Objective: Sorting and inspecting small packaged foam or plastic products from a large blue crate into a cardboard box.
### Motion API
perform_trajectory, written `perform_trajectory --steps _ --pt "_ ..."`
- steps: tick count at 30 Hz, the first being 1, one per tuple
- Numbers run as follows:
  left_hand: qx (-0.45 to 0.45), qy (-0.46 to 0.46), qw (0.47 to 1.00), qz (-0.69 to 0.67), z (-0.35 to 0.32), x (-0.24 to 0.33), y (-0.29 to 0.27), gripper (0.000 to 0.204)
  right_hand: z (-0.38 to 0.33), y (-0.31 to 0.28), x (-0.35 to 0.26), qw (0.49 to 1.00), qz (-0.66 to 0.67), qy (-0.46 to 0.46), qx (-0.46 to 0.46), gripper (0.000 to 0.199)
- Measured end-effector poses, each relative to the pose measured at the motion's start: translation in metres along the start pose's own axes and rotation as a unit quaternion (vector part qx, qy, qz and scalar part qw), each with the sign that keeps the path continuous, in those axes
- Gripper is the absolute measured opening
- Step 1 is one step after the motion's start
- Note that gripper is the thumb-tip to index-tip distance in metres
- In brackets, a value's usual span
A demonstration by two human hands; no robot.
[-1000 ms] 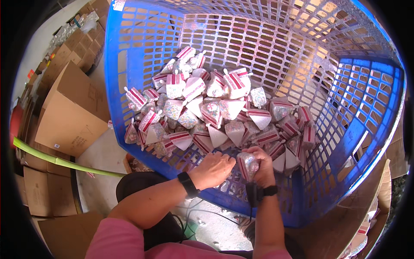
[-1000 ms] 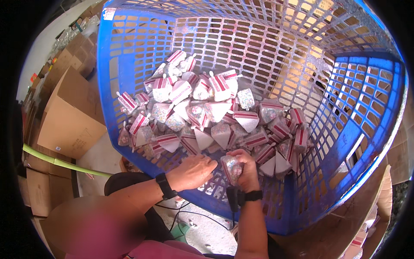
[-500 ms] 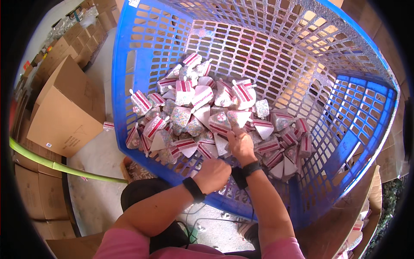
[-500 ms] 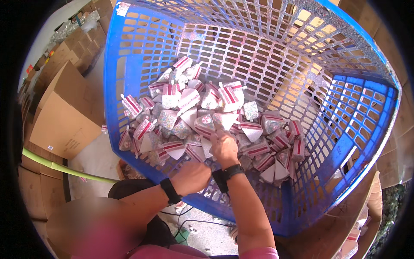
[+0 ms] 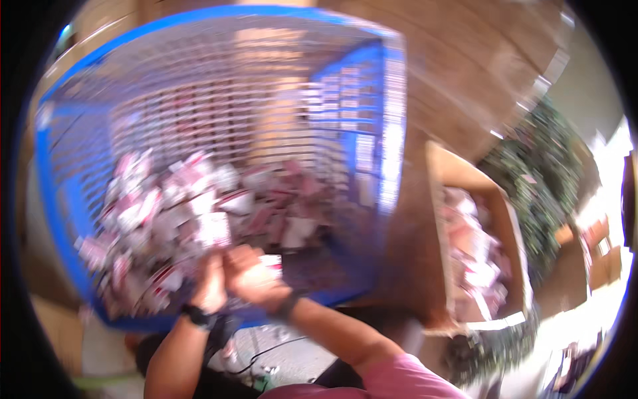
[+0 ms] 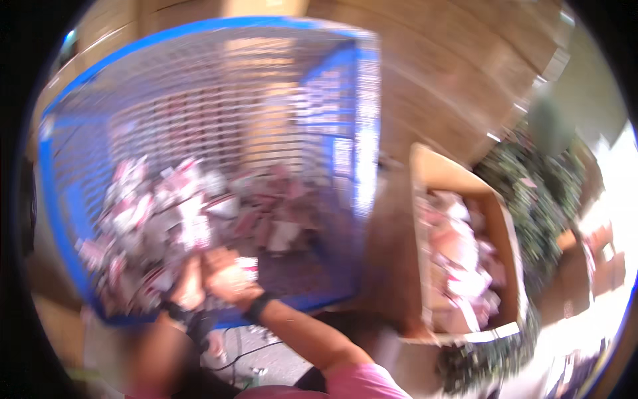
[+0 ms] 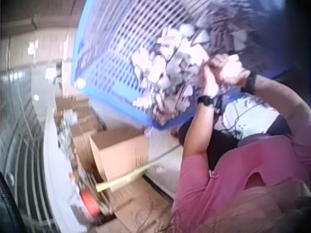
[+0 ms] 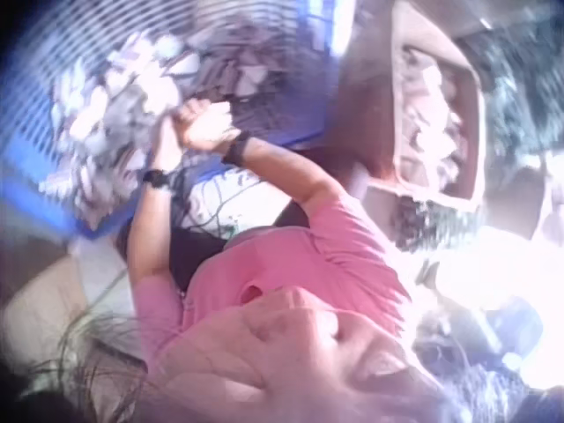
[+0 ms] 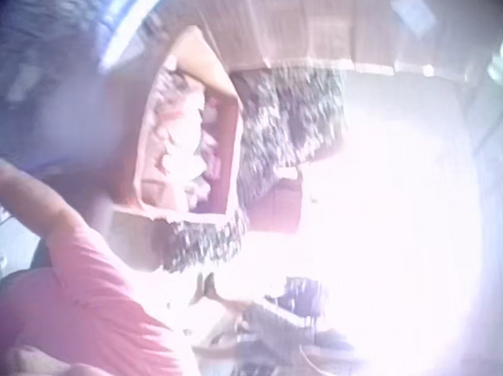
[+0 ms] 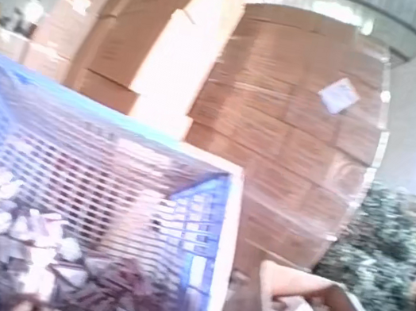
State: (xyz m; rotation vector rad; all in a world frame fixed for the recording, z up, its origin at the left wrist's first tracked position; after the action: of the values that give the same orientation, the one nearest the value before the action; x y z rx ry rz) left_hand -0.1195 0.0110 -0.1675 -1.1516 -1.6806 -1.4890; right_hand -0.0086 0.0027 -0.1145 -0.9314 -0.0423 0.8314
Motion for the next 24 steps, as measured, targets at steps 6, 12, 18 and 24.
perform_trajectory --steps 6,12,18,24 --pt "0.062 -0.056 0.957 0.279 -0.019 0.043 0.016 0.031 -0.014 -0.053 0.023 0.939 0.221 0.172 -0.200 0.025" --pt "-0.194 0.151 0.794 0.556 -0.047 0.026 0.049 0.042 -0.050 -0.097 0.038 0.601 0.694 0.383 -0.102 0.093" --pt "-0.215 0.020 0.835 0.506 -0.052 0.049 0.033 0.036 -0.051 -0.068 0.037 0.574 0.731 0.360 -0.076 0.083" --pt "-0.161 0.049 0.872 0.460 -0.044 0.040 0.044 0.033 -0.054 -0.061 0.050 0.650 0.683 0.332 -0.005 0.067"
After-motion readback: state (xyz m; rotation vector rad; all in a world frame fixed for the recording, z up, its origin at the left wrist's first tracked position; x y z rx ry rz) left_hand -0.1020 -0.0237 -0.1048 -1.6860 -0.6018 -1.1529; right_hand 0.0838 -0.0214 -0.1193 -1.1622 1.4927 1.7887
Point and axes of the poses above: each hand's wrist, its own z-axis towards the middle knuckle, its own y-axis out of the palm, x = y × z, the point moved 2 cm from there along z, towards the middle knuckle, and after that the axes turned 2 degrees about -x, right-handed, at the moved point
